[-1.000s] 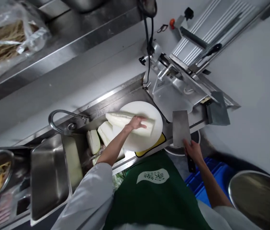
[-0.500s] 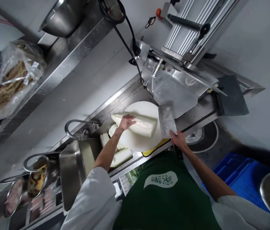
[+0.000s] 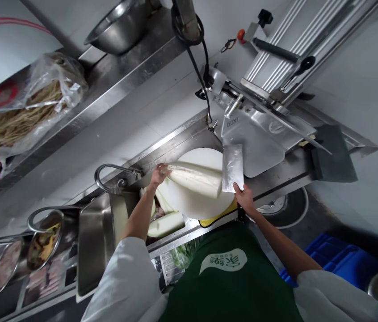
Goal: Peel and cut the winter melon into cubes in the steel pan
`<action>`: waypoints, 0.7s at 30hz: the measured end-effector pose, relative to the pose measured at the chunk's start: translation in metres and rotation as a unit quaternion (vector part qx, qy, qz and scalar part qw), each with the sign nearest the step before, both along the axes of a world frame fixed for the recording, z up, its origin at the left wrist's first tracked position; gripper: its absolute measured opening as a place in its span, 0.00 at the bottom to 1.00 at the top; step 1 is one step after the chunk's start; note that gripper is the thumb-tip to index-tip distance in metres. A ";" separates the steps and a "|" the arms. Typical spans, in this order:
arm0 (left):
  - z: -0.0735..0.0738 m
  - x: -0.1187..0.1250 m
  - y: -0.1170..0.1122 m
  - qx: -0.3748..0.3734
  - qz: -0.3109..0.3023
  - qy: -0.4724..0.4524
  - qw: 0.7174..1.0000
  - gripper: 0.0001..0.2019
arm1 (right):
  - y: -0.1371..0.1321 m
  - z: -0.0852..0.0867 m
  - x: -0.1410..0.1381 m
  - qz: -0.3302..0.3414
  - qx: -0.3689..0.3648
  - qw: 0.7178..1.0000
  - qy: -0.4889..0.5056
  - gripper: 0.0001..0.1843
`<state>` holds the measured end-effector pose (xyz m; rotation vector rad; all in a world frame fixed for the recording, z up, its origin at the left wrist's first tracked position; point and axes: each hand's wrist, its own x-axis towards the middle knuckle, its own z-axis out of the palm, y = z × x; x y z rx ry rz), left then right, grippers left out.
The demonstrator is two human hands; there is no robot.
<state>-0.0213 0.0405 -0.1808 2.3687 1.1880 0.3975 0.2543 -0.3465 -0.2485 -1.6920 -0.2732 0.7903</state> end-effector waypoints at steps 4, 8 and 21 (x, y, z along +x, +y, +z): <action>-0.005 0.004 0.011 -0.005 0.007 0.007 1.000 0.19 | 0.004 -0.001 -0.010 -0.011 -0.005 1.000 0.018 0.38; -0.006 0.007 0.012 -0.016 0.012 0.010 1.000 0.22 | 0.004 0.001 -0.016 -0.009 -0.018 1.000 0.021 0.37; -0.003 -0.023 -0.006 -0.053 0.010 -0.044 0.998 0.20 | -0.045 0.013 -0.015 0.181 -0.200 0.962 -0.051 0.20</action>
